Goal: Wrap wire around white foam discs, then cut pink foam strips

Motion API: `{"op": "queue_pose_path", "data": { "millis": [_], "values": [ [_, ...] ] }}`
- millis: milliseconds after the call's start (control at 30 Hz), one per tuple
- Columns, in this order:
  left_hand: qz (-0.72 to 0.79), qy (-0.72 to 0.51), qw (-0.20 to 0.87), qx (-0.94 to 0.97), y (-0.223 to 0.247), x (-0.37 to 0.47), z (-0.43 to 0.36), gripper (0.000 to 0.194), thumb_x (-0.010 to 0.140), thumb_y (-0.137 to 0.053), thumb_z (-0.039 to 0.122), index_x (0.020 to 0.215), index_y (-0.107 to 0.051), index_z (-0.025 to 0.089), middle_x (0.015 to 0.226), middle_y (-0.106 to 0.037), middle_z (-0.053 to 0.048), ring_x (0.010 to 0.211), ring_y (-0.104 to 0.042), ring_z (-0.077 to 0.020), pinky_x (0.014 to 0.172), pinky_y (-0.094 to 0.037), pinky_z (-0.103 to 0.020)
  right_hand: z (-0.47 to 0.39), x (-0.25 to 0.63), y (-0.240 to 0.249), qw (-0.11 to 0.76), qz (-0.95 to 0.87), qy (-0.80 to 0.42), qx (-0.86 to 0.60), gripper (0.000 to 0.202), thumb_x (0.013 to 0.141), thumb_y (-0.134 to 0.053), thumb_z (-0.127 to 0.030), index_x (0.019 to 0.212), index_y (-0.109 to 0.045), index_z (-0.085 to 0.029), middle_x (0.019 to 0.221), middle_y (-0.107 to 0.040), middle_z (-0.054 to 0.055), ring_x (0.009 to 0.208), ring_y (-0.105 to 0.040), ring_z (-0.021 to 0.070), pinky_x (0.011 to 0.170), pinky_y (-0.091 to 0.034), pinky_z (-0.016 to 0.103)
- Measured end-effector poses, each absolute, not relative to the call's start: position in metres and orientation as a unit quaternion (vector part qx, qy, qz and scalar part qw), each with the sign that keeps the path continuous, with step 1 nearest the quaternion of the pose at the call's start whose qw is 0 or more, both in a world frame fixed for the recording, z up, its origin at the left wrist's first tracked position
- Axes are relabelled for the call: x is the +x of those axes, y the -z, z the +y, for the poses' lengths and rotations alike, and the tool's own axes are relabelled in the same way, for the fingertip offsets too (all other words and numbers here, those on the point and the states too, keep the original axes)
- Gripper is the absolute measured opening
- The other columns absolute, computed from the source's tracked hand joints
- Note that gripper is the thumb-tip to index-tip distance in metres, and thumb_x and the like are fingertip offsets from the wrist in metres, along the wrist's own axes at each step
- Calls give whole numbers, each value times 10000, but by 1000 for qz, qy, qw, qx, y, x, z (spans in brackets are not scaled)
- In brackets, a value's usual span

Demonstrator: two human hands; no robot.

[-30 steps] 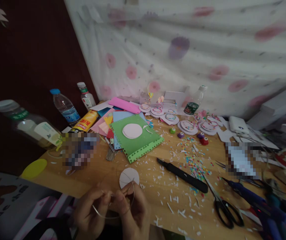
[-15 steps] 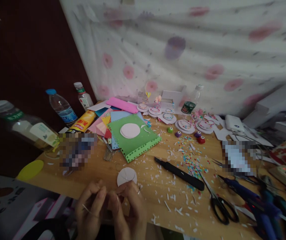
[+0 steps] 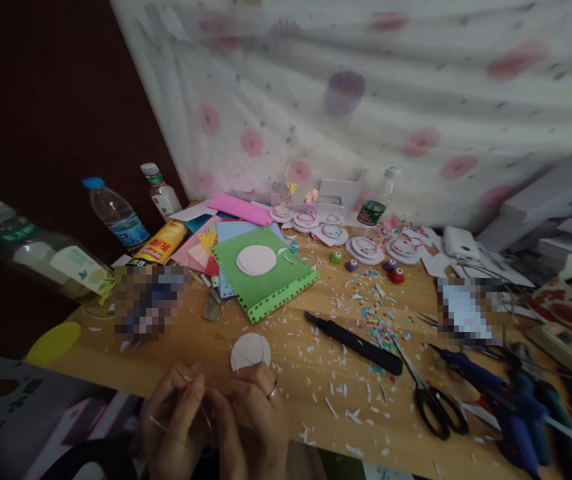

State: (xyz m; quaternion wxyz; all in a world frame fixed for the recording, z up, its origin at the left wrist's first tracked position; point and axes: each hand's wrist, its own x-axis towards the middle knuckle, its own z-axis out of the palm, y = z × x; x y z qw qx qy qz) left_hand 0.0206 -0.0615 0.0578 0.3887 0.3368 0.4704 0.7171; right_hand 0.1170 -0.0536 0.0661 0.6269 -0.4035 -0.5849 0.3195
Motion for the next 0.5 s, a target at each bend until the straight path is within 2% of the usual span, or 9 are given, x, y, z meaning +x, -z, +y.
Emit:
{"op": "queue_pose_path", "data": {
  "millis": [167,367,500],
  "values": [
    [489,-697,373,368,-61,20,-58,304,874,-722,360,649,-611,187,564,-563,42,486,-526,-82,467,-446,-138,-46,126,-66,610,-606,-337,-385,117,961,-619,-218,863,-677,-244,789,-644,7,723,-595,170,658,-491,271],
    [502,-674,280,465,-65,18,-53,87,869,-716,220,783,-720,237,656,-698,40,553,-649,-87,534,-515,-116,-42,130,-75,612,-558,-396,-396,113,971,-634,-240,868,-679,-255,768,-643,-20,690,-592,144,637,-483,238],
    [510,-674,252,472,-67,20,-50,96,840,-728,169,842,-762,259,712,-744,28,620,-703,-113,586,-562,-140,-41,129,-71,623,-553,-392,-390,109,972,-633,-242,884,-697,-254,790,-647,-10,720,-601,152,653,-488,249]
  ]
}}
